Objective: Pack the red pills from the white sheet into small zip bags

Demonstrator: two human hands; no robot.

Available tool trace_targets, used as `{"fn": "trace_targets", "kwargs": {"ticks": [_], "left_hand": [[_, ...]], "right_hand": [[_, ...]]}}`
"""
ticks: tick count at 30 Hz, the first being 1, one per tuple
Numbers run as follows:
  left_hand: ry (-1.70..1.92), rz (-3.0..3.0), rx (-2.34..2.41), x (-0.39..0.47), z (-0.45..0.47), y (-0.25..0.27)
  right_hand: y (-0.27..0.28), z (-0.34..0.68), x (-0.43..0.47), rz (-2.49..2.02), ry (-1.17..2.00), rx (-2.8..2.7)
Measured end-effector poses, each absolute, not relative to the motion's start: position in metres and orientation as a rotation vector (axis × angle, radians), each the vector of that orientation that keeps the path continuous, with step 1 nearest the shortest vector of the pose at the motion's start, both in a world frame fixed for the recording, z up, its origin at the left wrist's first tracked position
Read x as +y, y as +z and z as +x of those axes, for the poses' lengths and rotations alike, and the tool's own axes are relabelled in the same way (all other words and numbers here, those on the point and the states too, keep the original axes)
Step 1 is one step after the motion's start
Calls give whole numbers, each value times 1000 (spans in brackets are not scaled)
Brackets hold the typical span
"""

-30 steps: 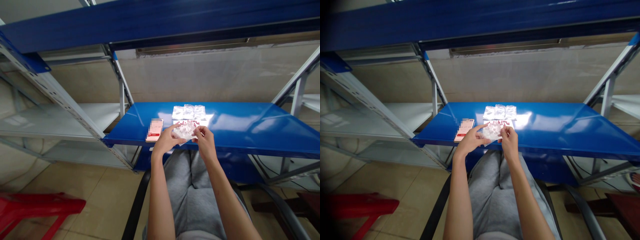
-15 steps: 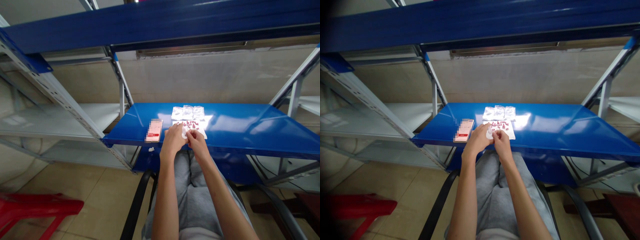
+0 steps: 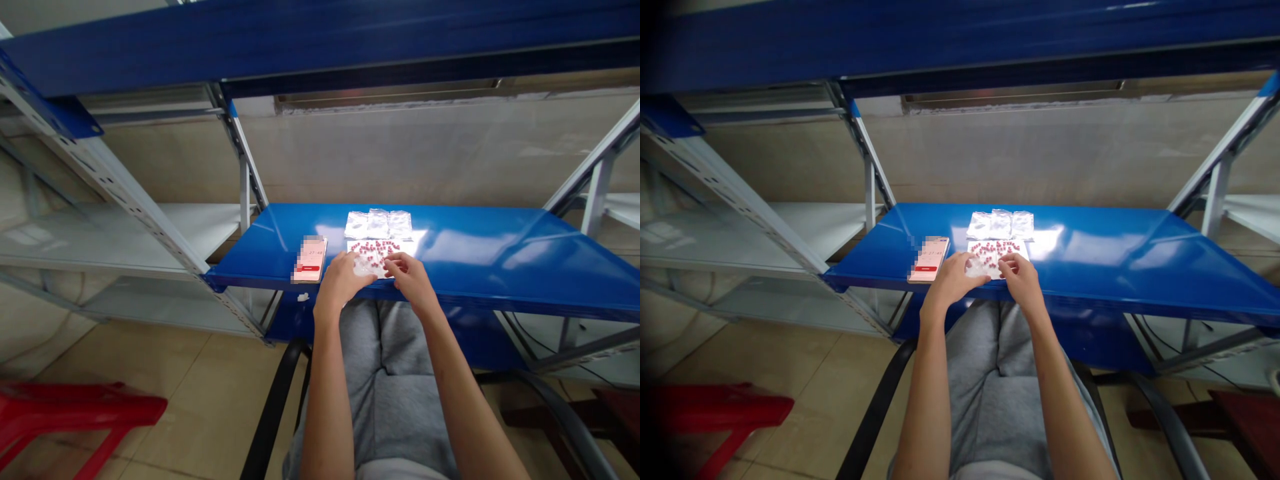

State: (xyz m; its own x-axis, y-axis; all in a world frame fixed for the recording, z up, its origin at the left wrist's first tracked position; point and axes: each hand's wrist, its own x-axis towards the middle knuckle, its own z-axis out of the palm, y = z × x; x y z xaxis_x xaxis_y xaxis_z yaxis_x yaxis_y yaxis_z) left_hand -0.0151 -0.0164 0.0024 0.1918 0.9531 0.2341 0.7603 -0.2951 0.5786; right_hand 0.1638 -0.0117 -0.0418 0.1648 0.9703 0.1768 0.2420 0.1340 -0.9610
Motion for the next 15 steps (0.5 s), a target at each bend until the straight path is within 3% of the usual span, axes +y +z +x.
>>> {"fn": "trace_targets", "kwargs": {"ticks": [7,15], "left_hand": [[840,2132,1592,-13,-21,-7],[828,2112,1560,-10,-25,-11]], "right_hand": [[-48,162,3,-1546,374,-1537],[-55,152,8,-1724,176,-1707]]}}
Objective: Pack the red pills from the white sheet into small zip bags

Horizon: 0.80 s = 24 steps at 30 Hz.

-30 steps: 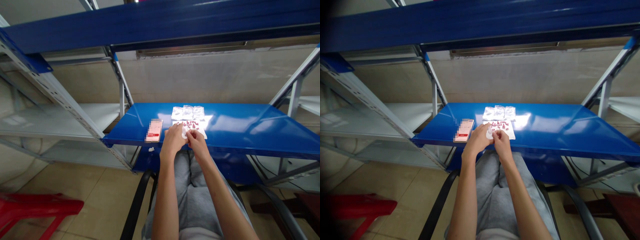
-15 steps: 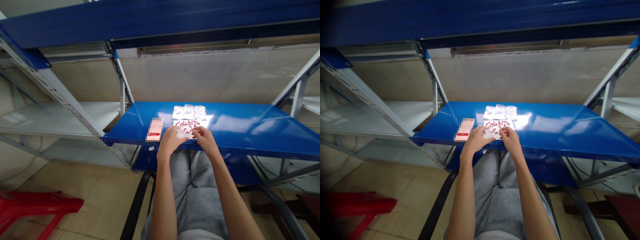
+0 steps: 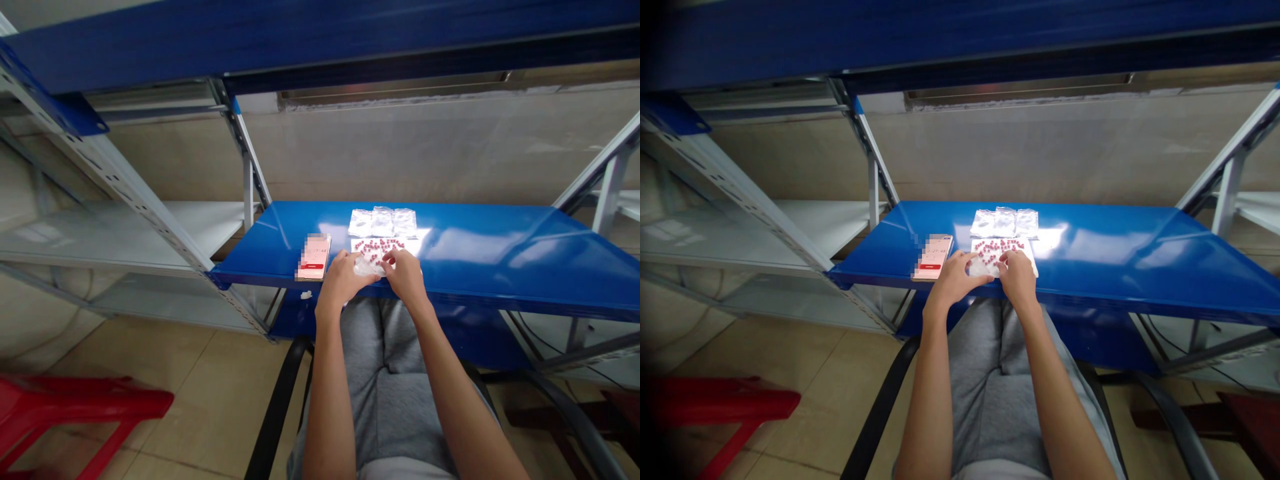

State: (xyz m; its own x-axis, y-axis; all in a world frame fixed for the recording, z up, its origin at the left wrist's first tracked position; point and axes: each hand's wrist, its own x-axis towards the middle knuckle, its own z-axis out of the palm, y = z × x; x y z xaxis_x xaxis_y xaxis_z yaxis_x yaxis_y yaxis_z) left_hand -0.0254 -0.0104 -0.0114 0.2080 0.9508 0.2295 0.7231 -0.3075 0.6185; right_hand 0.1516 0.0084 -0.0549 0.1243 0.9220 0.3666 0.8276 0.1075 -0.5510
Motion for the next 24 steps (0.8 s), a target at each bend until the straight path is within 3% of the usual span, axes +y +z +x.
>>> {"fn": "trace_targets", "kwargs": {"ticks": [15,24], "left_hand": [[777,2133,1578,-13,-24,-9],[803,2110,1528,-14,-25,-7]], "right_hand": [[-50,144,8,-1807,121,-1727],[-35,151,1,-1366,596,-1623]]}}
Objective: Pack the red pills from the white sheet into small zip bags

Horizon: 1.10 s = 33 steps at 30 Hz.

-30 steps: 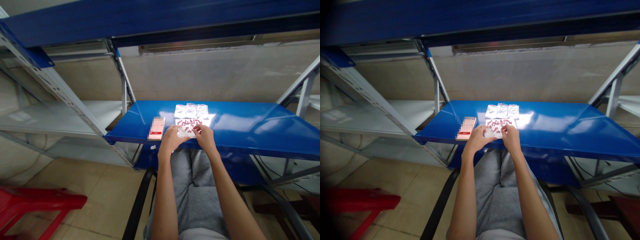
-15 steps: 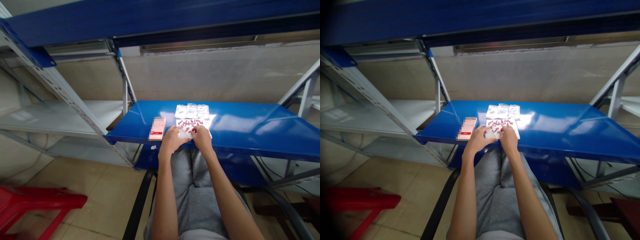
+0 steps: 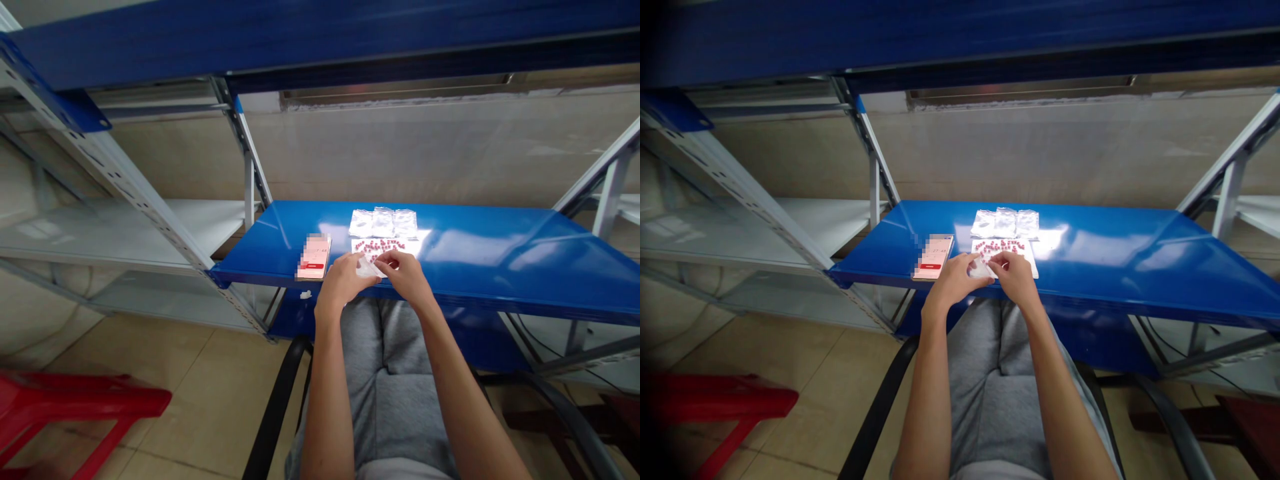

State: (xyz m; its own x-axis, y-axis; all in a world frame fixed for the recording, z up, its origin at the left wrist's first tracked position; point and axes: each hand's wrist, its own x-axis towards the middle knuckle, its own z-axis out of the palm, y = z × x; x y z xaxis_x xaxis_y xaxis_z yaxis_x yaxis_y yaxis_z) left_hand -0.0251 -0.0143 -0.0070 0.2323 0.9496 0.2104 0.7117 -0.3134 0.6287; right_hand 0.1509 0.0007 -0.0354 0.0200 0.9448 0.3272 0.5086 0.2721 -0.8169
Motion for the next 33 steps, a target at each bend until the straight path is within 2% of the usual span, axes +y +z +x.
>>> {"fn": "trace_targets", "kwargs": {"ticks": [7,14,23,28,33], "left_hand": [[849,2097,1458,-13,-29,-9],[824,2069,1499,-14,-31,-8],[831,2087,1503,-12,-36,-10],[830,2090,1513,-14,-36,-10],[811,2087,1507,-15,-33,-8]], "right_hand": [[-35,147,-1,-1191,763,-1736],[-51,156,13,-1507,296,-1700],[-59,147,21,-1677,143,-1857],[-51,147,19,-1624,187,-1831],[-39,146,12,-1420,430,-1726]]}}
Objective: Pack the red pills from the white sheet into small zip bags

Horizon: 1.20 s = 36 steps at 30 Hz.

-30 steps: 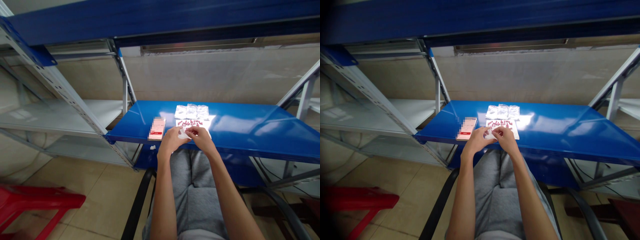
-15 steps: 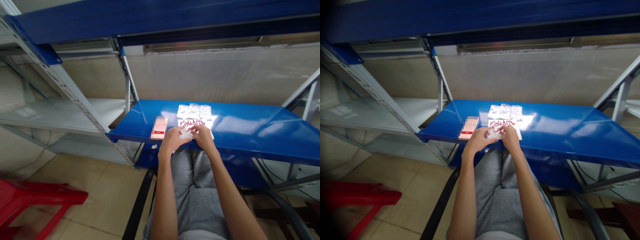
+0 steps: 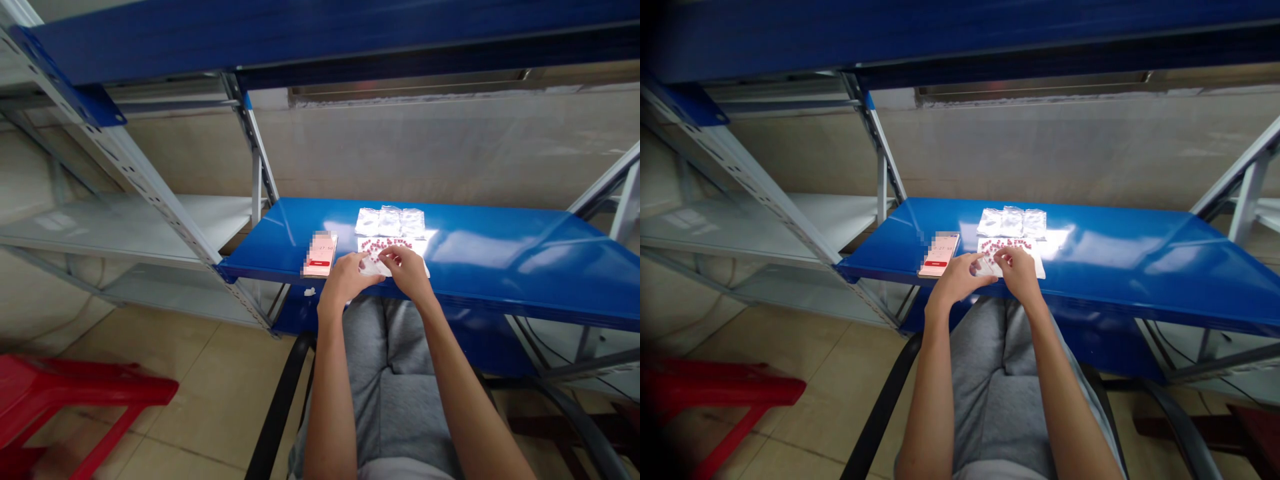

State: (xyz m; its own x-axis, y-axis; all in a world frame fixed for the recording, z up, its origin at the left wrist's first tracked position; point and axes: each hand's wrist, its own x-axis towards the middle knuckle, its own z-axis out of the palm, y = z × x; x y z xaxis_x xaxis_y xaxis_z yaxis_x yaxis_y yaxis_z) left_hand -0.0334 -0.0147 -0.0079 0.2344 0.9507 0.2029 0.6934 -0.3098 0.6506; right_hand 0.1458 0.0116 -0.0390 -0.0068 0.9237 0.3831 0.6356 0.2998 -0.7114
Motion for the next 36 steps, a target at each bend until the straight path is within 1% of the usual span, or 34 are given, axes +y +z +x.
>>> {"fn": "trace_targets", "kwargs": {"ticks": [5,8,10,14,16,21,26,29,36], "left_hand": [[817,2091,1466,-13,-32,-8],[829,2084,1454,-13,-33,-9],[831,2066,1462,-13,-34,-9],[820,2063,1479,-13,-34,-10],[823,2077,1481,-13,-34,-10],[826,2089,1493,-13,-34,-10],[811,2091,1500,-13,-35,-9],[817,2087,1499,-13,-35,-9],[826,2032,1466,-14,-34,-9]], "right_hand": [[-32,140,5,-1218,715,-1768],[-35,144,6,-1205,759,-1764],[-40,149,8,-1315,653,-1727],[-51,156,13,-1566,317,-1700],[-55,154,14,-1631,225,-1732],[-56,144,15,-1736,114,-1812],[-51,143,16,-1768,78,-1818],[-46,147,16,-1669,180,-1760],[-32,145,6,-1238,723,-1770]]}}
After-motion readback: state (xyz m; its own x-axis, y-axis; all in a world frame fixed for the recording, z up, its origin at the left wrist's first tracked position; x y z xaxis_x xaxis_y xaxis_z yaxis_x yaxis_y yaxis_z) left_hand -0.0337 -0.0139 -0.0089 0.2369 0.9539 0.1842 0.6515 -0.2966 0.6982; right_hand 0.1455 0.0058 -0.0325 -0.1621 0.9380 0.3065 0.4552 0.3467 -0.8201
